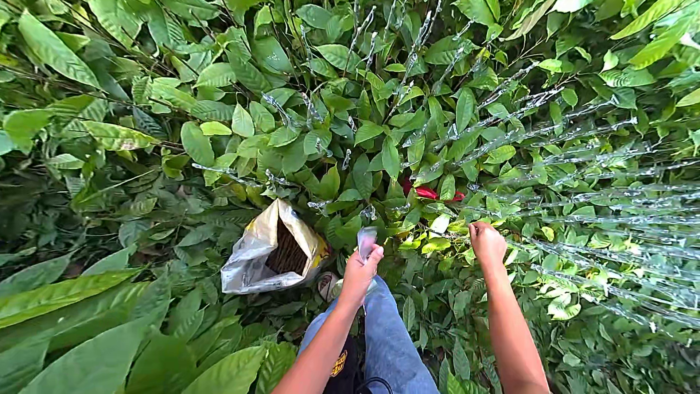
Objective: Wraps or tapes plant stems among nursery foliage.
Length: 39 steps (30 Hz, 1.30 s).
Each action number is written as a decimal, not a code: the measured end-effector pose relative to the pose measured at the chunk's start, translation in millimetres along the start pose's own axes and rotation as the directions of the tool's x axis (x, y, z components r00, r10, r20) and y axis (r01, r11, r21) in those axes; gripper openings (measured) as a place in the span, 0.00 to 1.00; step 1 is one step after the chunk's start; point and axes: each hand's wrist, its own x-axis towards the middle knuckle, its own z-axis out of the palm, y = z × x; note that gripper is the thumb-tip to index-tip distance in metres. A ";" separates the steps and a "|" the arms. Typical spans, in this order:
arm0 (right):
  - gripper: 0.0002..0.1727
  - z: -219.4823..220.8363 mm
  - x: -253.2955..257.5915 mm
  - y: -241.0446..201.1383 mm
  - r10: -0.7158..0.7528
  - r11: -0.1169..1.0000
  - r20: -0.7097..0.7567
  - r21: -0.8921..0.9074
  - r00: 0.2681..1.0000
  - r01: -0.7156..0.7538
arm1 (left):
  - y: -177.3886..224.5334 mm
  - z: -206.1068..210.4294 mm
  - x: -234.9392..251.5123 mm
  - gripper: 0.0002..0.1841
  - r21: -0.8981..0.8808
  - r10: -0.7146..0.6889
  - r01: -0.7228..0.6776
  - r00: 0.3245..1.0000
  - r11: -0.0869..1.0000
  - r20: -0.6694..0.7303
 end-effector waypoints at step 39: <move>0.25 143.1 135.5 -115.1 -0.070 0.993 0.455 0.118 0.888 0.017 | 28.4 19.1 33.1 0.05 -0.296 -0.189 0.131 0.965 0.946 -0.180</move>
